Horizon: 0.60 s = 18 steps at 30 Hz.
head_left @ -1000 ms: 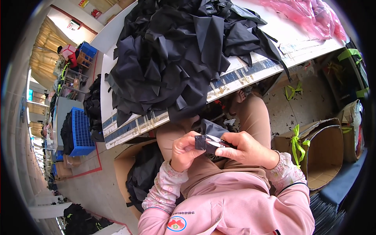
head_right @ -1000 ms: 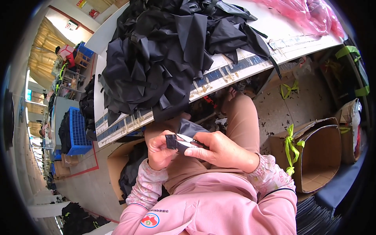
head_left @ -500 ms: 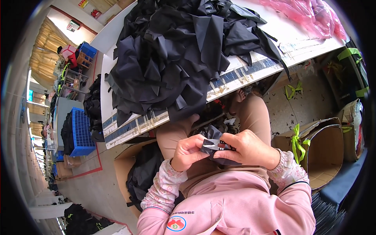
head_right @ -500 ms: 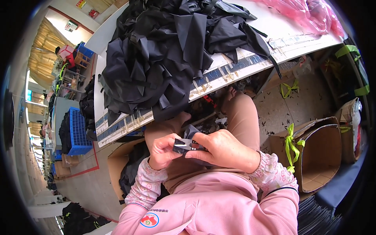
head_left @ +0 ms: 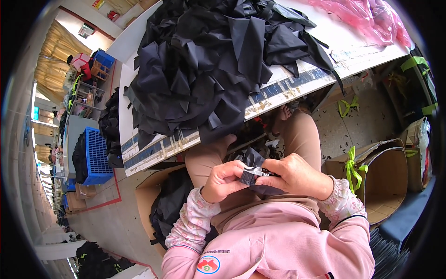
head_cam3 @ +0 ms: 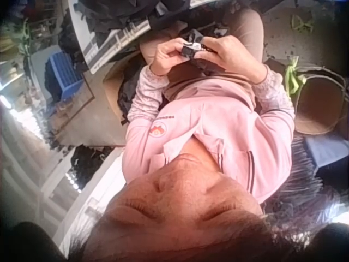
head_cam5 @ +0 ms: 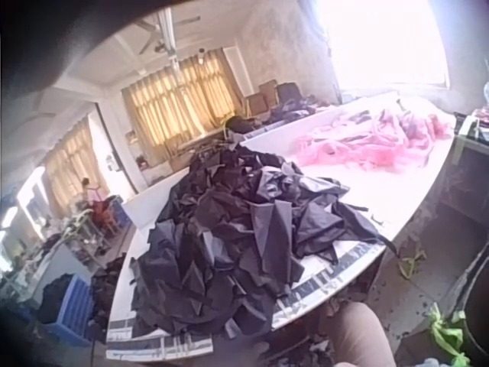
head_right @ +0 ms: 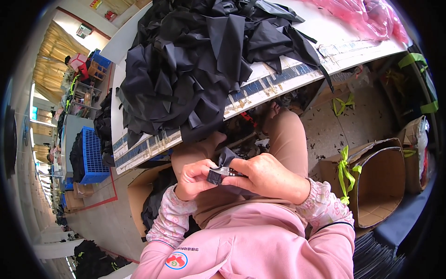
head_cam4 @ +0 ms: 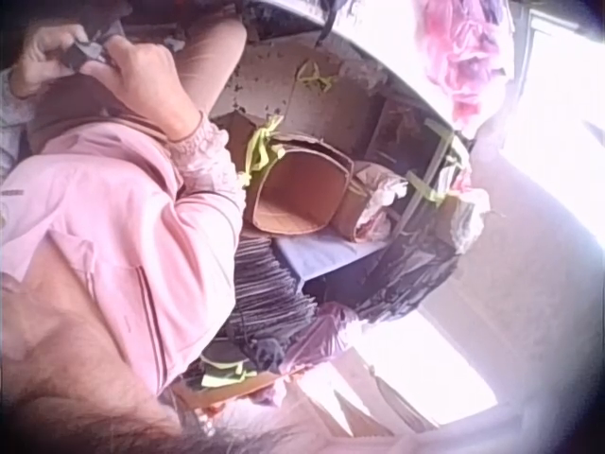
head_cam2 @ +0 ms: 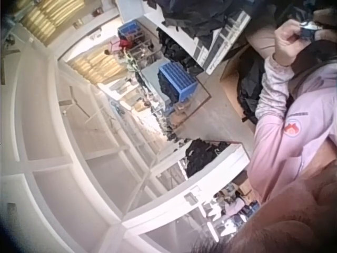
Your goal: Trimming excess material from small black fabric pieces using a hand-held snipping tool at a manufacturing workbench.
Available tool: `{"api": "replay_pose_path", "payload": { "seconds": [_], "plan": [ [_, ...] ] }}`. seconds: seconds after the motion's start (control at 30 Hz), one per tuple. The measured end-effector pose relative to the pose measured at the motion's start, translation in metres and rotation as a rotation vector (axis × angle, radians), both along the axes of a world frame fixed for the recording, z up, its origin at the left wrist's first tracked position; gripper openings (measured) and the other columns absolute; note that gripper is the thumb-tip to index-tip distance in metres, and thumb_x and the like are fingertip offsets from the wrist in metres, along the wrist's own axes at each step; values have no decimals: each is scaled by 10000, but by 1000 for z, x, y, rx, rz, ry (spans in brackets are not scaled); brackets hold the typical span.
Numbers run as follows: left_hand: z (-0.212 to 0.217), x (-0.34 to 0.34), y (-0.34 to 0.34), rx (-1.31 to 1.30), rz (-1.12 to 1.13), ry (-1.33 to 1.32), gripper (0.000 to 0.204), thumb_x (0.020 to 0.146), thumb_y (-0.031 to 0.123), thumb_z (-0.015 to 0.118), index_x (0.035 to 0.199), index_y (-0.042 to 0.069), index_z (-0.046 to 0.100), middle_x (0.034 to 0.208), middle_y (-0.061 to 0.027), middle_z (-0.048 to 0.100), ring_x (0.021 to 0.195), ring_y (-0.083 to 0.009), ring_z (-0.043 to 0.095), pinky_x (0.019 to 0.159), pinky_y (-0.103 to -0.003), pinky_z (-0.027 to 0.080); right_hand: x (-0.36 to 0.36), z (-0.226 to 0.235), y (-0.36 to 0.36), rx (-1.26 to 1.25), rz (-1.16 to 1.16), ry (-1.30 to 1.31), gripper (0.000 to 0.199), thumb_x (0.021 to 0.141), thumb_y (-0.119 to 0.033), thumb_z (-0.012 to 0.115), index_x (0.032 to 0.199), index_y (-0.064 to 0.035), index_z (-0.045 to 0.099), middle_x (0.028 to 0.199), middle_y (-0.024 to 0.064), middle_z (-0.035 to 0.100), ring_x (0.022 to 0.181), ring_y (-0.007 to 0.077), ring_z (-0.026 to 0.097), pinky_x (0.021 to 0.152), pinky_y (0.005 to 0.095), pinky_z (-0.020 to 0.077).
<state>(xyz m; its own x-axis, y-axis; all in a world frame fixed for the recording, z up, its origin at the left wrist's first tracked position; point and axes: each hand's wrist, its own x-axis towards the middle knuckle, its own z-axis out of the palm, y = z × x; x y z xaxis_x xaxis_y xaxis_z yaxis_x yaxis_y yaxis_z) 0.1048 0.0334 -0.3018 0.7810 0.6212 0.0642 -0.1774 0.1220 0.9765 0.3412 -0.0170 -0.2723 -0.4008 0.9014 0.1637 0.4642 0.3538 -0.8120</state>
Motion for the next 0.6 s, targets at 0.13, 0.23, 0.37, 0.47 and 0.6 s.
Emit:
{"api": "replay_pose_path", "payload": {
  "seconds": [0.13,0.23,0.37,0.47,0.6],
  "plan": [
    [6,-4,9,-6,-58,52,163,809,-92,648,953,-17,660,998,-78,593,915,-151,578,819,-261,453,3,0,0,-30,37,14,361,865,-332,659,746,-14,536,524,180,505,531,388,553,483,436,430],
    [11,-8,19,-13,-178,81,134,804,-81,652,921,-16,660,971,-78,597,906,-150,573,810,-265,442,5,1,-1,-34,62,-9,367,860,-347,661,763,-9,556,529,181,503,539,389,553,493,436,430],
    [14,-8,31,-190,-351,52,85,813,-51,649,894,-27,654,946,-83,602,896,-154,566,801,-270,432,7,4,-1,-55,111,3,375,854,-368,664,787,-10,575,533,173,515,539,384,558,499,432,436],
    [14,-8,43,-267,-533,38,80,805,-64,635,882,-43,646,945,-93,602,893,-161,565,793,-269,432,8,5,-1,-82,166,31,384,848,-388,665,808,-14,588,537,166,531,542,369,573,503,424,446],
    [17,-5,48,-310,-549,81,91,783,6,682,845,-56,658,874,-131,636,833,-206,592,760,-303,449,8,5,-2,-28,192,-19,380,848,-398,661,812,-26,594,537,156,543,524,350,580,492,414,455]
  ]
}}
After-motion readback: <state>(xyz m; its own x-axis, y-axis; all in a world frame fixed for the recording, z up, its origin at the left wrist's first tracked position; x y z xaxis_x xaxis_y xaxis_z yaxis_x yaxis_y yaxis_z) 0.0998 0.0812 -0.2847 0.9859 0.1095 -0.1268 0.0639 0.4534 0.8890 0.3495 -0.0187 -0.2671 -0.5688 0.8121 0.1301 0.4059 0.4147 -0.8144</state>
